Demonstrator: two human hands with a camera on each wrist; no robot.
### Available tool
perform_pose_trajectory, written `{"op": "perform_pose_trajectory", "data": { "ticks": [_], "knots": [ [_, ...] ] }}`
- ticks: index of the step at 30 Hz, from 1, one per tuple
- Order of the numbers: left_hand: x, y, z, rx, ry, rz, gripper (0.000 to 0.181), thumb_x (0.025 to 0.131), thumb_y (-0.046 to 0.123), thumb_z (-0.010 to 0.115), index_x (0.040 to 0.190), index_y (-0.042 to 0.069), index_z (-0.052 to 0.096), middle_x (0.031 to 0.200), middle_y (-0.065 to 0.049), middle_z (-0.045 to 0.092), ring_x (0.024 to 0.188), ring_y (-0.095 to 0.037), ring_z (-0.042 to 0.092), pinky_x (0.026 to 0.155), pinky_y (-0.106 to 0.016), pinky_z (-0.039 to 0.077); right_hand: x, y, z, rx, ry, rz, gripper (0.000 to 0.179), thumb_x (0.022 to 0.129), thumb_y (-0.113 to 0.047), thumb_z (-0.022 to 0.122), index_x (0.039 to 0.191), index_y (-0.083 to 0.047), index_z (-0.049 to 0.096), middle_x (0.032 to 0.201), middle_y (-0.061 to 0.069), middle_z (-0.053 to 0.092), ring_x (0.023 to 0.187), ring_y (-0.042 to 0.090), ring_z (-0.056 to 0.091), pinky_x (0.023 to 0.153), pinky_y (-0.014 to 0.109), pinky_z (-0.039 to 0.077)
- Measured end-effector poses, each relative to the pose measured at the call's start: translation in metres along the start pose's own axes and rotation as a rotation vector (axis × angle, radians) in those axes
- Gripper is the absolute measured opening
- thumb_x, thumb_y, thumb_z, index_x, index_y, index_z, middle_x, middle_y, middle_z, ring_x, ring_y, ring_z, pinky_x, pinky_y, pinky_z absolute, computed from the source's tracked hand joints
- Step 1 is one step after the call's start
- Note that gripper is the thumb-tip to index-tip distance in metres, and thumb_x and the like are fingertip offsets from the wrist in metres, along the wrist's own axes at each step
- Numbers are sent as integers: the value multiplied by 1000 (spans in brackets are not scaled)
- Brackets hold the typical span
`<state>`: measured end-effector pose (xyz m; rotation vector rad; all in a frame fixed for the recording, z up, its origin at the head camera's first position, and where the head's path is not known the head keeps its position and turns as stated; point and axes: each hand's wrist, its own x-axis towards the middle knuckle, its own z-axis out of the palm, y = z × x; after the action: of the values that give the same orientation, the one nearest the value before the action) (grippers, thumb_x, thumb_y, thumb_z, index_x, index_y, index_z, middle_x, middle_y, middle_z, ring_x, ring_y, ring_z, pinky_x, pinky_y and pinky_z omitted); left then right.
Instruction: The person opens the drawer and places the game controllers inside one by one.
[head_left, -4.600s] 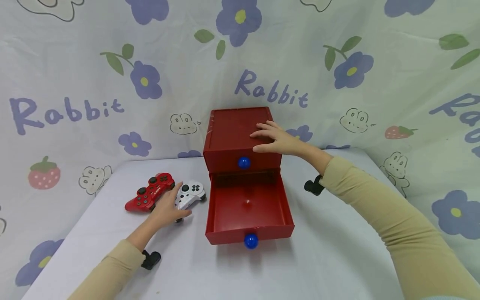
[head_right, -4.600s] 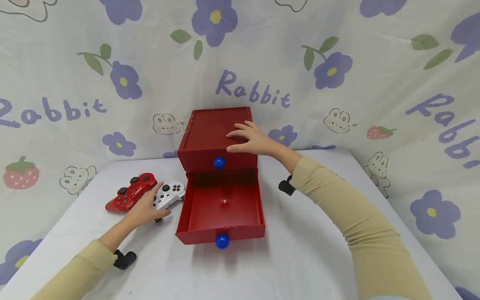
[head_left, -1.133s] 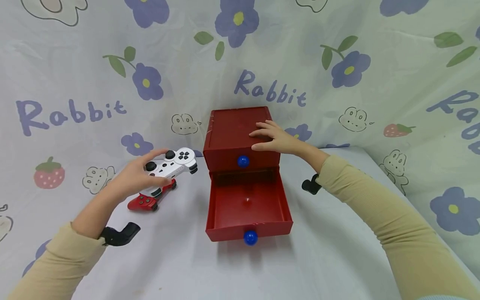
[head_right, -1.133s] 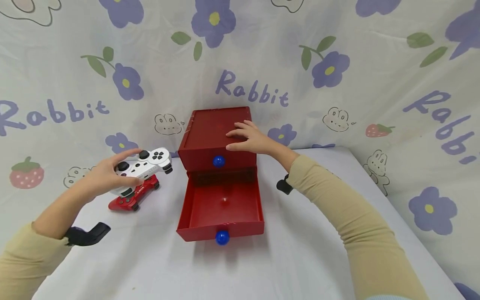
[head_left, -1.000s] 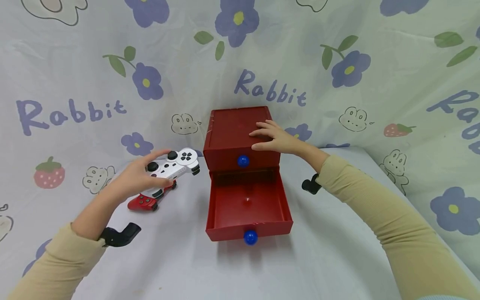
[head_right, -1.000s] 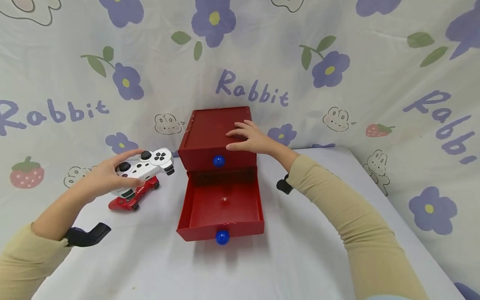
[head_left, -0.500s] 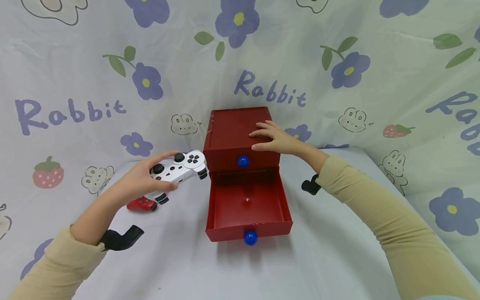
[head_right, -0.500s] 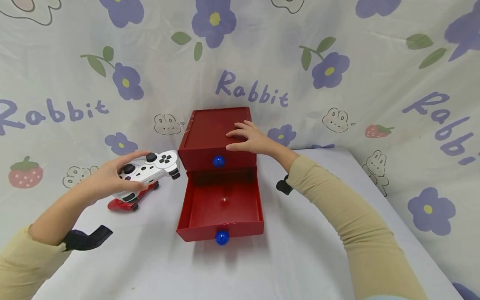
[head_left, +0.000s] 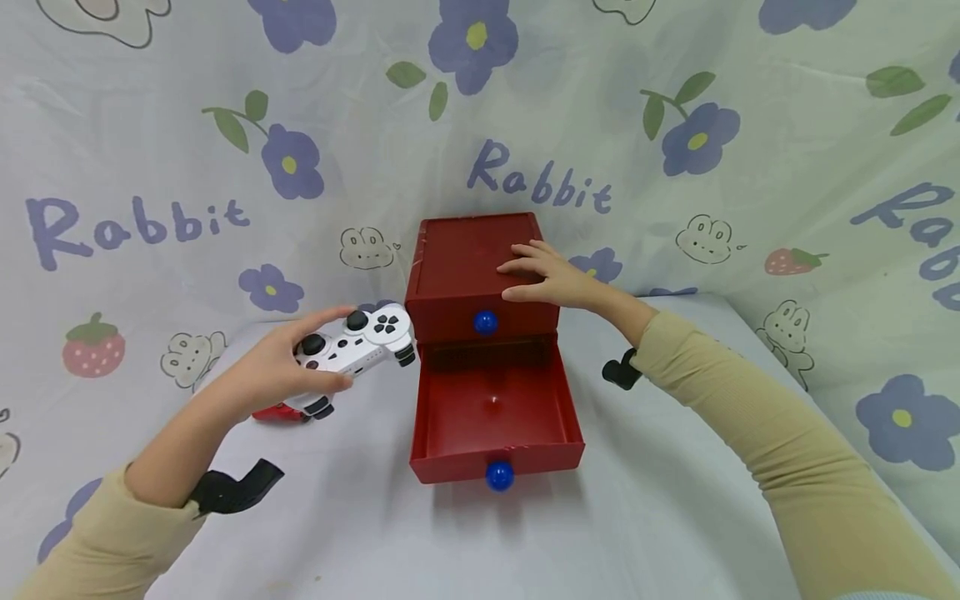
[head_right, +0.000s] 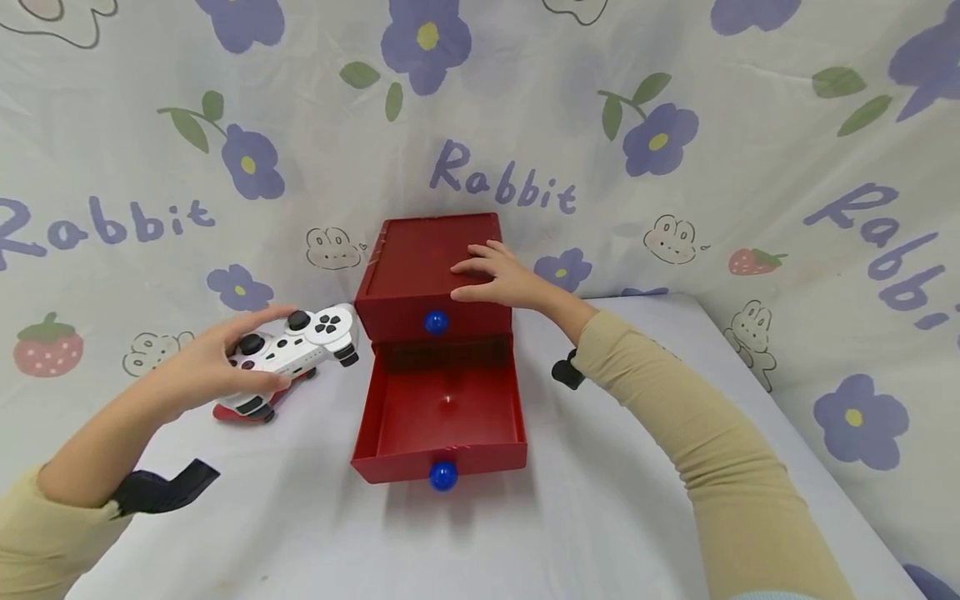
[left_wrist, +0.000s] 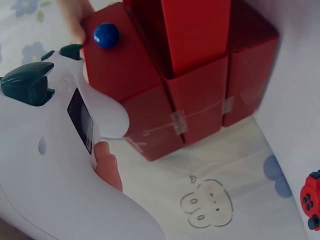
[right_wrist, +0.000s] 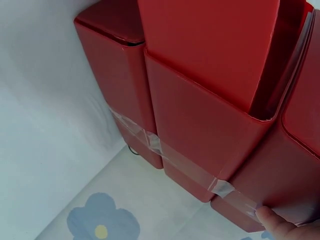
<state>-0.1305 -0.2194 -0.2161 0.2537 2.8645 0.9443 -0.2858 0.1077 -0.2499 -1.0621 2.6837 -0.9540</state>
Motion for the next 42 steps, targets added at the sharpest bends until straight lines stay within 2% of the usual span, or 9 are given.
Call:
{"op": "perform_pose_trajectory", "data": {
  "ticks": [7, 12, 19, 26, 34, 38, 42],
  "knots": [
    [-7, 8, 3, -49, -29, -14, 75, 65, 29, 69, 127, 37, 26, 99, -15, 42, 83, -25, 45, 58, -29, 45, 1, 1, 0, 5, -5, 6, 52, 75, -45, 52, 122, -25, 41, 138, -2, 12, 126, 15, -6, 97, 50, 6],
    [-8, 13, 7, -30, -37, 11, 73, 64, 29, 69, 125, 37, 29, 99, -12, 42, 85, -25, 43, 58, -28, 44, 1, 1, 0, 4, -4, 8, 52, 75, -45, 52, 122, -25, 41, 138, -2, 13, 126, 15, -5, 97, 50, 7],
    [-2, 18, 15, -16, -53, 49, 72, 63, 29, 70, 123, 41, 31, 98, -9, 43, 84, -24, 43, 59, -29, 44, 0, 0, 0, -8, 1, 11, 52, 75, -44, 52, 122, -24, 42, 138, -2, 13, 126, 17, -5, 97, 50, 8],
    [5, 23, 24, -54, -92, 89, 71, 64, 27, 69, 122, 42, 31, 102, -10, 42, 84, -23, 43, 57, -28, 44, 1, 0, 0, -14, 13, 20, 52, 75, -46, 52, 121, -26, 42, 138, -2, 14, 126, 15, -4, 97, 49, 11],
    [12, 32, 34, -89, -137, 64, 70, 63, 27, 70, 120, 43, 33, 108, -9, 38, 85, -24, 44, 57, -28, 46, 0, 1, 1, -16, 11, 24, 52, 75, -44, 53, 122, -25, 42, 138, -2, 14, 126, 16, -4, 97, 49, 10],
    [16, 35, 38, -86, -170, 81, 69, 63, 28, 69, 121, 42, 33, 109, -9, 37, 82, -22, 45, 57, -28, 45, 1, 1, 1, -24, 14, 22, 52, 75, -44, 53, 121, -25, 42, 138, -2, 14, 126, 16, -4, 97, 49, 10],
    [22, 38, 44, -89, -192, 123, 68, 63, 25, 70, 119, 42, 35, 108, -7, 38, 81, -22, 46, 57, -29, 45, 2, 2, 1, -22, 21, 21, 51, 75, -45, 53, 121, -25, 43, 137, -3, 15, 126, 15, -4, 97, 49, 11]
  ]
}}
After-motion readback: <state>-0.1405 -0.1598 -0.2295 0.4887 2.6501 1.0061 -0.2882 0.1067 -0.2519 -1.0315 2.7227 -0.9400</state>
